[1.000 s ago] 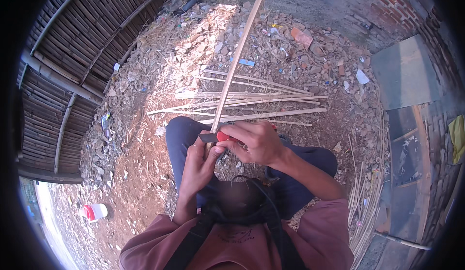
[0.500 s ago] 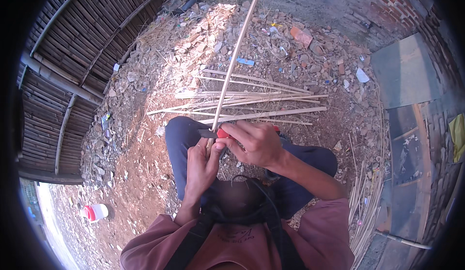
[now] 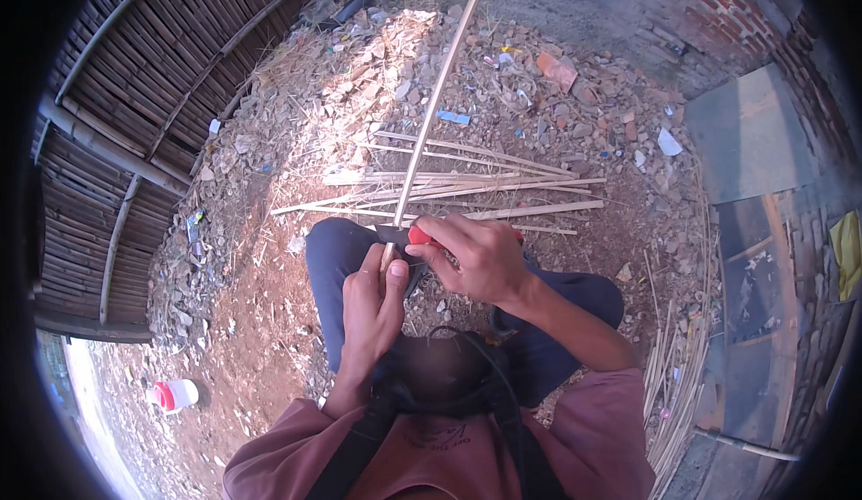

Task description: The person shaves a wood strip using a small blade held in their right hand while holding the strip with their left hand, working over a pile of wood scraps and debris.

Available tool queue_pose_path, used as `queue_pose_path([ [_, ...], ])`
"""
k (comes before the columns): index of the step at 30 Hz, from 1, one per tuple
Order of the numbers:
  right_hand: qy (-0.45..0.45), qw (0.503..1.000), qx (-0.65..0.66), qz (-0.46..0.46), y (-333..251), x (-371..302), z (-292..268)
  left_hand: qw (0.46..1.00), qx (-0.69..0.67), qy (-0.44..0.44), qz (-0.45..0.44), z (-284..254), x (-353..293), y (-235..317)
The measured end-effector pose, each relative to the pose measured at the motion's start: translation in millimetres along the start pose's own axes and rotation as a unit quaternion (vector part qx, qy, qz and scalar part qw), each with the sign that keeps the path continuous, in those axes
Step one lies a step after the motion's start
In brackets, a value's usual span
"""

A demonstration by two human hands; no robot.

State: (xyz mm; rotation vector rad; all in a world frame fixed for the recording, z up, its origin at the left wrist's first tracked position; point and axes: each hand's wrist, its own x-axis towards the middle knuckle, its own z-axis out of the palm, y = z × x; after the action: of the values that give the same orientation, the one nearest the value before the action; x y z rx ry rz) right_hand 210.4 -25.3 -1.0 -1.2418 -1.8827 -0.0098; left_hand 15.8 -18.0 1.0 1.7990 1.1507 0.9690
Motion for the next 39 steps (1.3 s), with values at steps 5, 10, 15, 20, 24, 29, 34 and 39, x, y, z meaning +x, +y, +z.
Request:
queue_pose_path([
  [5,-0.024,0.999,0.034,-0.03,0.2,0.2,-1.0,1.0,-0.026,-0.004,-0.007,-8.0,1.3,1.3],
  [10,-0.041,0.997,0.057,-0.041,2.9,-0.4,-1.8,0.997,-0.066,-0.026,0.01,-11.3,2.3,-1.9],
  [15,-0.051,0.995,0.071,-0.038,0.7,0.8,-5.5,0.997,-0.019,-0.069,0.038,-14.9,3.5,-1.6],
  [20,-0.048,0.995,0.072,-0.043,1.1,0.1,-4.5,0.998,-0.053,-0.034,0.005,-11.4,0.4,2.9],
  [24,-0.042,0.997,0.053,-0.035,1.9,-3.0,-4.1,0.997,-0.076,0.001,0.006,1.6,-1.3,-5.5],
  [29,-0.024,0.998,0.039,-0.032,-2.2,-1.4,-4.1,0.999,-0.039,-0.004,-0.017,-1.7,0.2,0.5],
  [34,-0.017,0.999,0.018,-0.037,-5.4,0.0,-6.4,1.0,-0.014,-0.004,-0.022,-1.6,2.8,-5.5],
  [39,0.001,0.999,-0.003,-0.032,-8.0,-2.1,-1.5,1.0,-0.016,0.018,-0.006,1.1,3.5,-10.1],
])
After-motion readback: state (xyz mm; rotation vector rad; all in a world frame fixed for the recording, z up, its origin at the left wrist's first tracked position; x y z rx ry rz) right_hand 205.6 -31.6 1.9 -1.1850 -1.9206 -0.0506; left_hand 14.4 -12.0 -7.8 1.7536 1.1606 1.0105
